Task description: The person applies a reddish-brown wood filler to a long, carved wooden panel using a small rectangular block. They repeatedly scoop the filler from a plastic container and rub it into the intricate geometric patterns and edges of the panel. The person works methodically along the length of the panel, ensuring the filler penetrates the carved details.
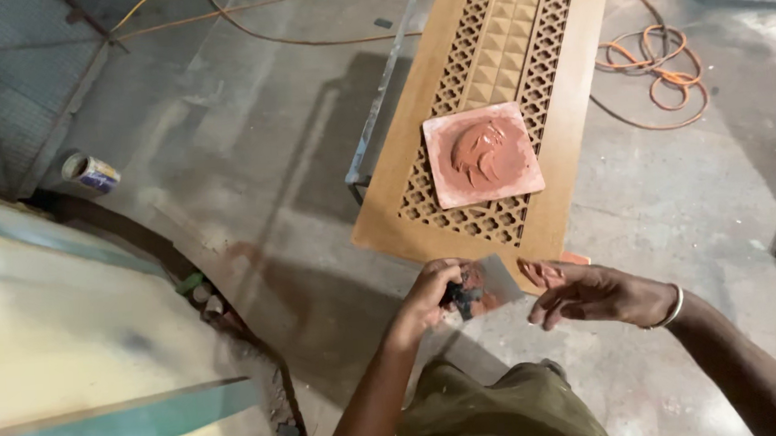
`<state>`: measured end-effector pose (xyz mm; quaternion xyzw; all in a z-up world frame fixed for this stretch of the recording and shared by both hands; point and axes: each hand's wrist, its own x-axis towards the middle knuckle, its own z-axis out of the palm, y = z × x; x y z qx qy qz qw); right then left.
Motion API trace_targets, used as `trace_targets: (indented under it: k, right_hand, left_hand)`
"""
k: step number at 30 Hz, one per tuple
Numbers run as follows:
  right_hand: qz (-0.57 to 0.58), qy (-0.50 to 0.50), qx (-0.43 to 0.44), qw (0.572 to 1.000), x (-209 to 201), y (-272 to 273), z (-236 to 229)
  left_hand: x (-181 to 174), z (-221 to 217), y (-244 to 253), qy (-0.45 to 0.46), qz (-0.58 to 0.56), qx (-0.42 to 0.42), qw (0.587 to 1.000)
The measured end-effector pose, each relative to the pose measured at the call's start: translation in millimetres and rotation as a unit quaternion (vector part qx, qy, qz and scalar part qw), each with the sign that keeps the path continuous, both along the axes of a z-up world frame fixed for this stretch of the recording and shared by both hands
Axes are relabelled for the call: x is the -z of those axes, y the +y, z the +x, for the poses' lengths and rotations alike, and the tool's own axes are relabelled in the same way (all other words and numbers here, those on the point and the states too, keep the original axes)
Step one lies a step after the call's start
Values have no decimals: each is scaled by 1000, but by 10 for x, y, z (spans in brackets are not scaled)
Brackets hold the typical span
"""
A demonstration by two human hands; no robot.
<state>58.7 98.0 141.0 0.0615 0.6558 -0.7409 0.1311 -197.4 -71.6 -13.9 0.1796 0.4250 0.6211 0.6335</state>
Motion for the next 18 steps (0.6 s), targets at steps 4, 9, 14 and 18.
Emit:
trace_targets:
  k: [4, 9, 14, 18]
  right_hand:
    - [339, 119, 26, 933, -119, -209, -379]
    - [564, 73, 53, 821, 66, -223, -394]
    - [701, 79, -11, 708, -236, 60, -258]
    - [672, 70, 51, 735, -468, 307, -324]
  left_hand:
    - [-319, -58, 93, -11, 22, 67, 997]
    - [-491, -148, 364, -76, 97, 94, 988]
    - [-559, -303, 528, -73, 47, 56, 995]
    - [-659, -400, 711, 36, 81, 63, 994]
